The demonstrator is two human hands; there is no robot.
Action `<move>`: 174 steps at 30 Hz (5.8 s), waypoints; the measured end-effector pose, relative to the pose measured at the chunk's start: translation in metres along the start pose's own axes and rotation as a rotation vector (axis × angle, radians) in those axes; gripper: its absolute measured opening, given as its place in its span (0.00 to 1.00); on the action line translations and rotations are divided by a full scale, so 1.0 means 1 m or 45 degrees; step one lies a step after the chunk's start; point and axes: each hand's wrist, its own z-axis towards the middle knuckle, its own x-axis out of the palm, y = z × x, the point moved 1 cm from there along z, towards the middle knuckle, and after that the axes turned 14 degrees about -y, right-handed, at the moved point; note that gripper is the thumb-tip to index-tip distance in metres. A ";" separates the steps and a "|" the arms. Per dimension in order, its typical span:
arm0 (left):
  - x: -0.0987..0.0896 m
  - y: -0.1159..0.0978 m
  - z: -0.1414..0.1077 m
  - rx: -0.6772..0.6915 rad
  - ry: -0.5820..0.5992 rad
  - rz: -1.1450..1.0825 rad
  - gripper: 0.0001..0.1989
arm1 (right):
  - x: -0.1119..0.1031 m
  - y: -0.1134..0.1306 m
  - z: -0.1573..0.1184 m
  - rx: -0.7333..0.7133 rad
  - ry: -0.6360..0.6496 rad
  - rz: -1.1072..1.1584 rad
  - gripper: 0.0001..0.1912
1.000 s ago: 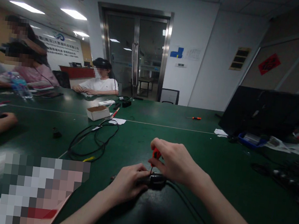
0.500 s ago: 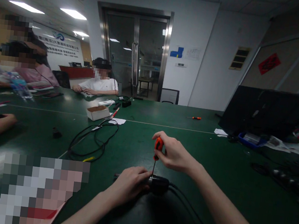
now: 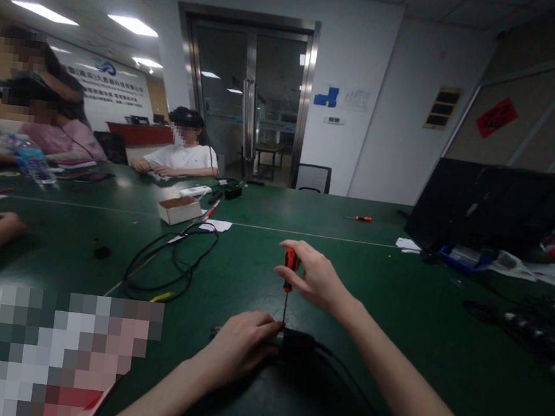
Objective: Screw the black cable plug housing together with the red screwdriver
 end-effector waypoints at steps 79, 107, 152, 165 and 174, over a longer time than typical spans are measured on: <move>-0.007 -0.004 0.001 -0.011 0.025 0.008 0.16 | 0.007 -0.001 0.000 0.153 -0.172 0.376 0.11; -0.007 -0.004 0.001 -0.022 0.026 -0.001 0.15 | 0.001 -0.011 0.005 0.316 -0.034 0.721 0.11; -0.007 -0.005 0.000 -0.008 0.017 -0.026 0.17 | -0.001 -0.003 0.004 0.350 -0.127 0.754 0.11; -0.005 -0.002 0.000 -0.003 0.010 -0.017 0.17 | -0.001 -0.007 0.005 0.291 -0.146 0.637 0.10; -0.008 -0.005 0.000 -0.012 0.026 -0.010 0.16 | 0.000 -0.004 0.004 0.289 -0.058 0.678 0.11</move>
